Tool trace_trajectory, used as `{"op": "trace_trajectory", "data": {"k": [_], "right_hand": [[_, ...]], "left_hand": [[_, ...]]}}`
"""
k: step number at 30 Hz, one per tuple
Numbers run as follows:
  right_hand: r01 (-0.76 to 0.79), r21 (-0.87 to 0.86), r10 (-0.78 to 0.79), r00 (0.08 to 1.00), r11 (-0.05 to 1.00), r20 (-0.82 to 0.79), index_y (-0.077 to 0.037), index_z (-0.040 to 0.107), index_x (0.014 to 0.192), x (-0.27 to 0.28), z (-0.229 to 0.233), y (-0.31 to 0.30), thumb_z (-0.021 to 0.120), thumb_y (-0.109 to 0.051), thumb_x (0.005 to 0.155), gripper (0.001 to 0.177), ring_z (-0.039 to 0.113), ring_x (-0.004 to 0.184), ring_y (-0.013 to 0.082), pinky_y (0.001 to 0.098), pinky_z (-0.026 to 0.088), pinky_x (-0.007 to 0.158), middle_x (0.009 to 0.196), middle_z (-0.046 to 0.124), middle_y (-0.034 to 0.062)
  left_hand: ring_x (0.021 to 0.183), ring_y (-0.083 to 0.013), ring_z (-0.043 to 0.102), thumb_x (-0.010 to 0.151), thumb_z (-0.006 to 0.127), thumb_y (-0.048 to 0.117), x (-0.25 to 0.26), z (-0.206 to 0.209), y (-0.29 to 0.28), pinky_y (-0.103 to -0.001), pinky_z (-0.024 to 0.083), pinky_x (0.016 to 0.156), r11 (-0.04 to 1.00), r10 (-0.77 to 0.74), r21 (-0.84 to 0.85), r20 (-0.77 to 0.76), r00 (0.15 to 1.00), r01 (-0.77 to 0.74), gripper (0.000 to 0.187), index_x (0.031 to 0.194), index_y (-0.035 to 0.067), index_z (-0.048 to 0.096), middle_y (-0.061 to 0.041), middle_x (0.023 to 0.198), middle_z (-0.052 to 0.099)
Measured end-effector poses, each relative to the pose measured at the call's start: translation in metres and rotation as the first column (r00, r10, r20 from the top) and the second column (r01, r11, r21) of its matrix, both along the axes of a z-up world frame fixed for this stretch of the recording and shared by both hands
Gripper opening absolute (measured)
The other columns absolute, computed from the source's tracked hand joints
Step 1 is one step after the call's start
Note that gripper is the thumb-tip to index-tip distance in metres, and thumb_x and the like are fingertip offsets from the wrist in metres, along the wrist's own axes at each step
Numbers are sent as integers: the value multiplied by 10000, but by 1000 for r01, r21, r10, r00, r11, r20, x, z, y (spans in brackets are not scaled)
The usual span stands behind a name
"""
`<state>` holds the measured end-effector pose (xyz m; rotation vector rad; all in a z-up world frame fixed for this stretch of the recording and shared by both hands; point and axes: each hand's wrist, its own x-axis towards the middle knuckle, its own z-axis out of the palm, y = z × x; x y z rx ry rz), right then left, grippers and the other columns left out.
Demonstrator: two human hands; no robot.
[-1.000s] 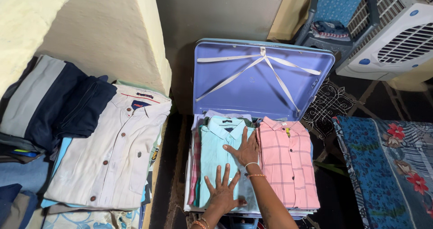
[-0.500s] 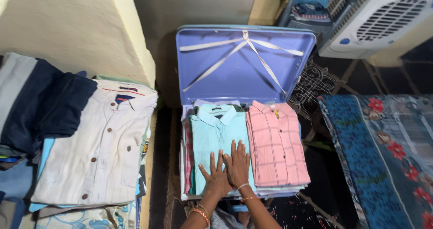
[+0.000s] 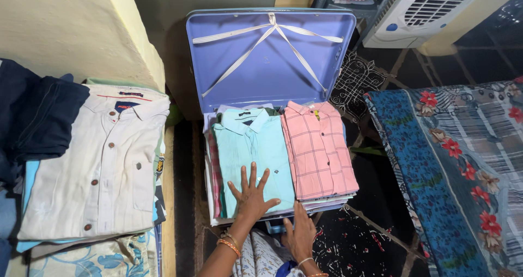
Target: The person packs a suitcase by taking folded shirts and t-shirts from a shelf and placing them neatly inside a blue suitcase.
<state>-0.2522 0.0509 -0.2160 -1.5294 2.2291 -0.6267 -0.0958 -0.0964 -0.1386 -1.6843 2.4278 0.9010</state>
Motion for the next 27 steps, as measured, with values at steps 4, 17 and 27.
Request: {"op": "trace_trajectory", "data": {"k": [4, 17, 27], "right_hand": [[196, 314, -167, 979, 929, -118, -282, 502, 1496, -13, 24, 4, 556, -352, 1006, 498, 515, 1386, 191, 390, 341, 1226, 1431, 608, -16], [-230, 153, 276, 779, 961, -562, -286, 294, 1554, -65, 74, -69, 624, -91, 849, 803, 224, 1521, 325, 494, 217, 1207, 1650, 262, 66], [-273, 152, 305, 709, 950, -636, -308, 294, 1560, -80, 43, -56, 557, -98, 888, 751, 238, 1521, 306, 472, 232, 1221, 1647, 271, 37]], "left_hand": [[1546, -362, -206, 804, 659, 731, 2, -10, -1, -822, -93, 1110, 1000, -8, -23, 1, 1000, 8, 1046, 1630, 349, 141, -63, 1714, -136], [1521, -283, -32, 761, 786, 173, -20, -29, 18, -790, 51, 1054, 752, -309, -462, 384, 870, 471, 1049, 1611, 312, 187, -39, 1688, 16], [1542, -228, -28, 768, 779, 137, -23, -34, 8, -755, 19, 1105, 790, -305, -465, 270, 913, 401, 1011, 1593, 331, 229, 0, 1695, 49]]}}
